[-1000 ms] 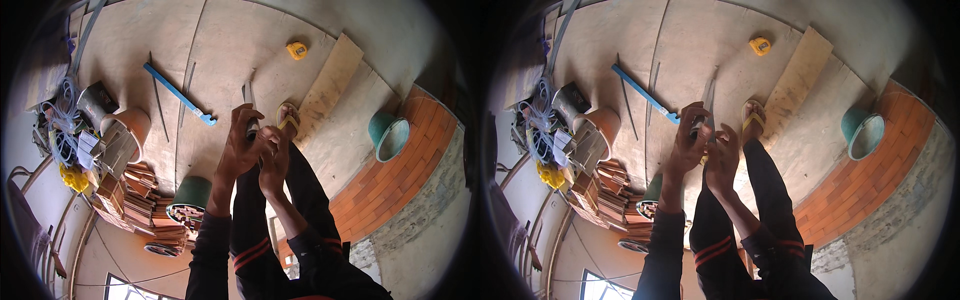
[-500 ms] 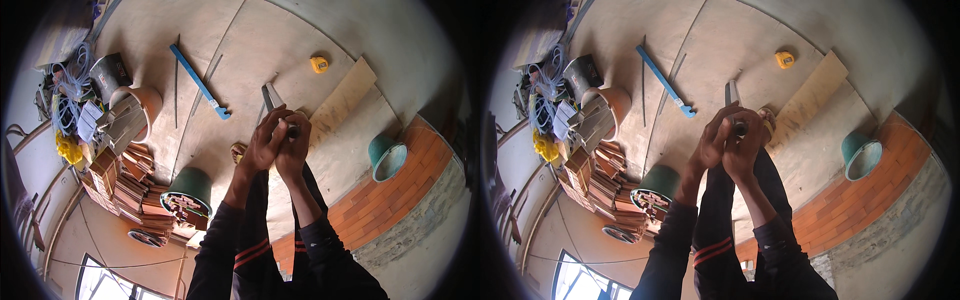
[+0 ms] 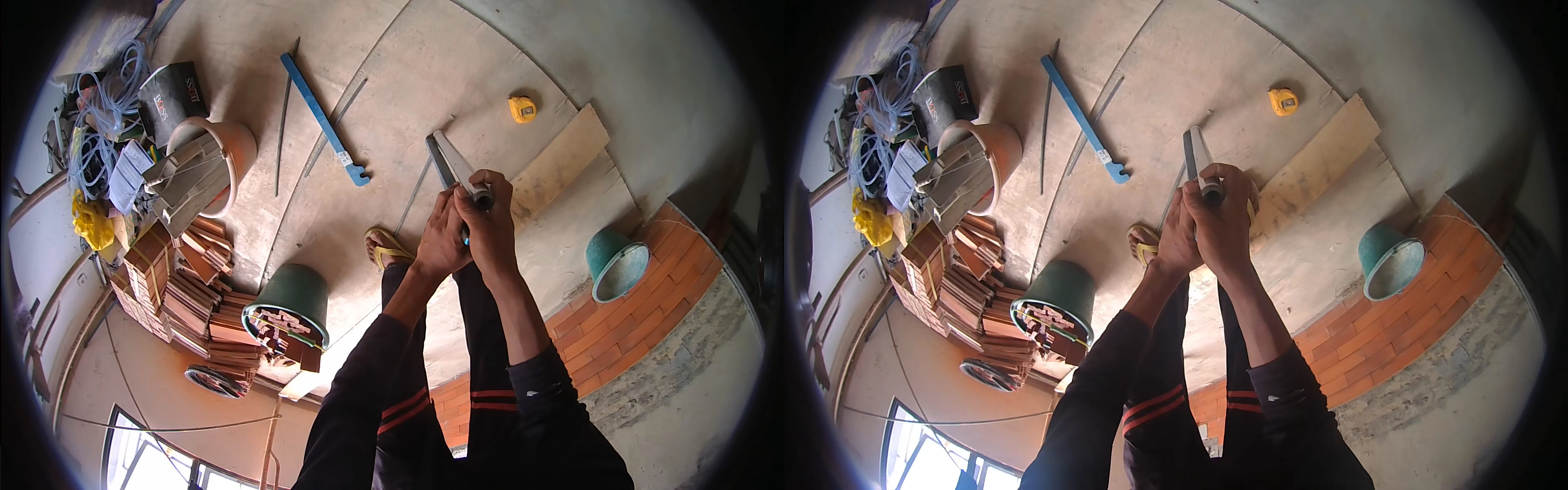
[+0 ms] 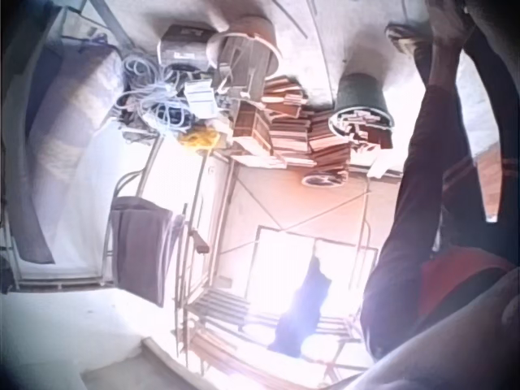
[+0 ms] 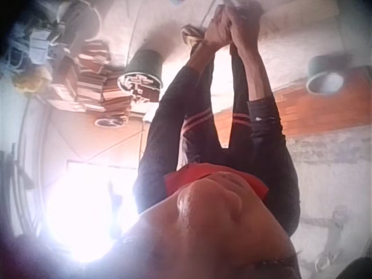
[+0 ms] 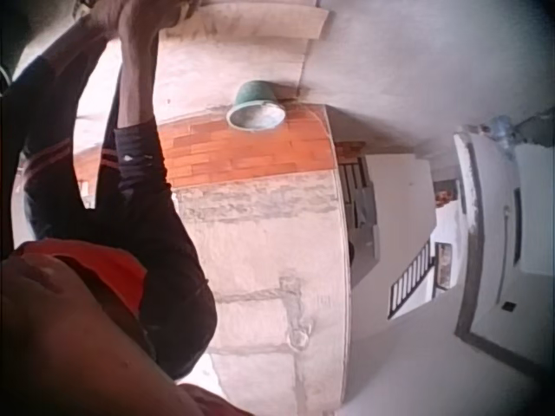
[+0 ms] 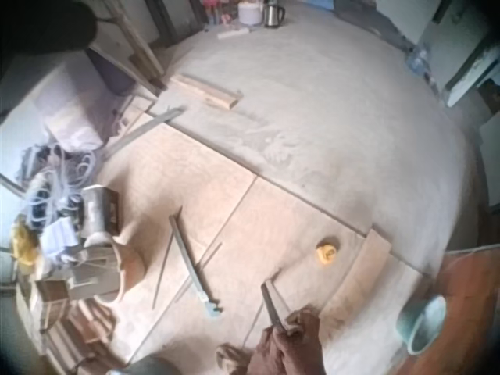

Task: The person measures and cuts several metal rods using a tape measure and a hacksaw. They repeatedly measure lengths, mark the rods, and saw them to size, placing the cut pieces on the floor.

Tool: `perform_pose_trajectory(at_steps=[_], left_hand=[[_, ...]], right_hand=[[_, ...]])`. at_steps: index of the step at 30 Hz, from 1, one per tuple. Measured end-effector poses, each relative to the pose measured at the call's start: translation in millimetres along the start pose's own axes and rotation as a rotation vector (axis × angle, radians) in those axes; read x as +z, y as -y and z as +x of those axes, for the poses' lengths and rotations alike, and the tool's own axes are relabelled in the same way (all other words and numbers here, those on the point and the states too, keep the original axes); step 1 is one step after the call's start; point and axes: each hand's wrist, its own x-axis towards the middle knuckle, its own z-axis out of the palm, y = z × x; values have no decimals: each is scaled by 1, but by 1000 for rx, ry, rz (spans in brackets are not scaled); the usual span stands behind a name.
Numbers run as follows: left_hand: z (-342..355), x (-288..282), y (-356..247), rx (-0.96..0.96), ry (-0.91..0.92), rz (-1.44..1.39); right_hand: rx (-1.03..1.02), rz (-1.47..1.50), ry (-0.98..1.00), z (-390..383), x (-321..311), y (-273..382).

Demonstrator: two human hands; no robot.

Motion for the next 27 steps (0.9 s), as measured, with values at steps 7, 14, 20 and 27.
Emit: perform_pose_trajectory(at_steps=[7, 14, 20, 27], left_hand=[[17, -8, -8, 87, -181, -122], [24, 5, -15, 44, -353, -235], [29, 0, -25, 105, -337, -339], [22, 10, -17, 49, -414, -208]], right_hand=[[-129, -183, -1, 8, -23, 10], [-194, -312, 106, 11, -41, 8], [-270, -481, 218, 18, -48, 4], [411, -302, 445, 41, -48, 8]])
